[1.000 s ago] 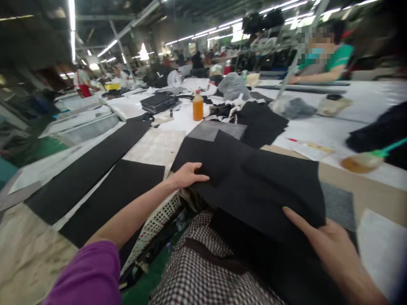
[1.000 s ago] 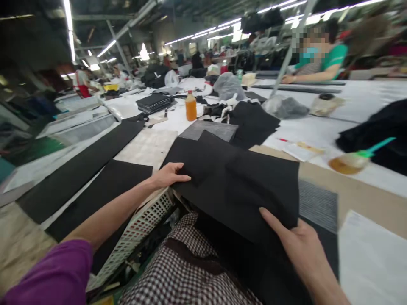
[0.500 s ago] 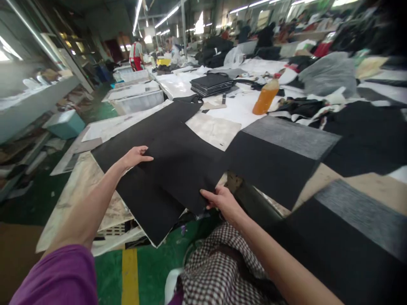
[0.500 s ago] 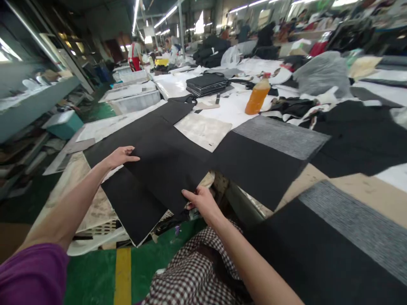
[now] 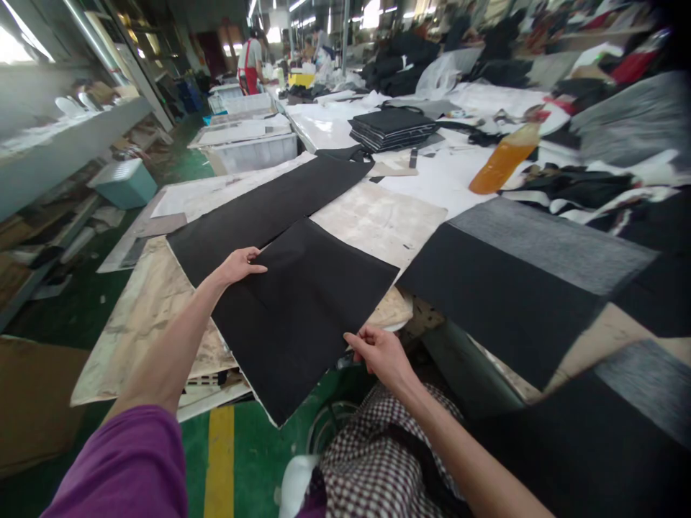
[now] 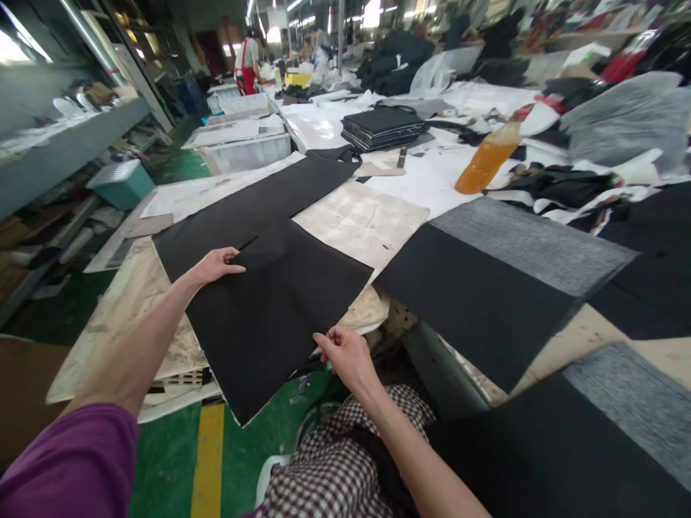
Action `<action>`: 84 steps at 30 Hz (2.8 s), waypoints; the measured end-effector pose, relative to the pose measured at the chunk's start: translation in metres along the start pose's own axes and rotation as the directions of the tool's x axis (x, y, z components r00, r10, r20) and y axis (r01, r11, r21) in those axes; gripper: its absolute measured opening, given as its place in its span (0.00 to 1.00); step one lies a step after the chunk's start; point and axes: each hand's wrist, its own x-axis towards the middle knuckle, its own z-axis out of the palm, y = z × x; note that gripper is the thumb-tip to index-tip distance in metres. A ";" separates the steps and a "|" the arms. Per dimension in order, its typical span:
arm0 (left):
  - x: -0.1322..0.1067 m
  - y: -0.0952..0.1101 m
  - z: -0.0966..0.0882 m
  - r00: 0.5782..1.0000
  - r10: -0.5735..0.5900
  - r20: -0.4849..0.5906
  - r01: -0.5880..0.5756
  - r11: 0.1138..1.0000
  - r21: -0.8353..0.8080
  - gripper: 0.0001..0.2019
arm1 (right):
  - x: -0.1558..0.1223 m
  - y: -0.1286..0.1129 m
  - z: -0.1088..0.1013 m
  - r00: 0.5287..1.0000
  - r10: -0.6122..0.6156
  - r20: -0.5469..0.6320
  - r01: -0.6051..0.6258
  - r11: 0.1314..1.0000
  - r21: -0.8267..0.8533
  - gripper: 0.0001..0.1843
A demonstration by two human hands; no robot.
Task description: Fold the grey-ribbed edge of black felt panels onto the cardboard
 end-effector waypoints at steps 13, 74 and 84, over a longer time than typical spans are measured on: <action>-0.002 -0.014 0.001 1.000 -0.027 0.015 0.026 1.000 0.012 0.25 | 0.001 -0.001 0.008 0.999 -0.006 -0.038 0.003 0.997 -0.078 0.20; -0.001 -0.024 -0.003 0.995 -0.066 -0.071 0.074 0.990 0.118 0.29 | -0.004 0.011 0.019 0.987 -0.114 -0.116 0.080 0.962 -0.260 0.21; -0.004 -0.010 0.000 0.990 -0.079 -0.120 0.091 0.990 0.104 0.29 | -0.005 0.012 0.018 0.989 -0.094 -0.115 0.069 0.976 -0.204 0.20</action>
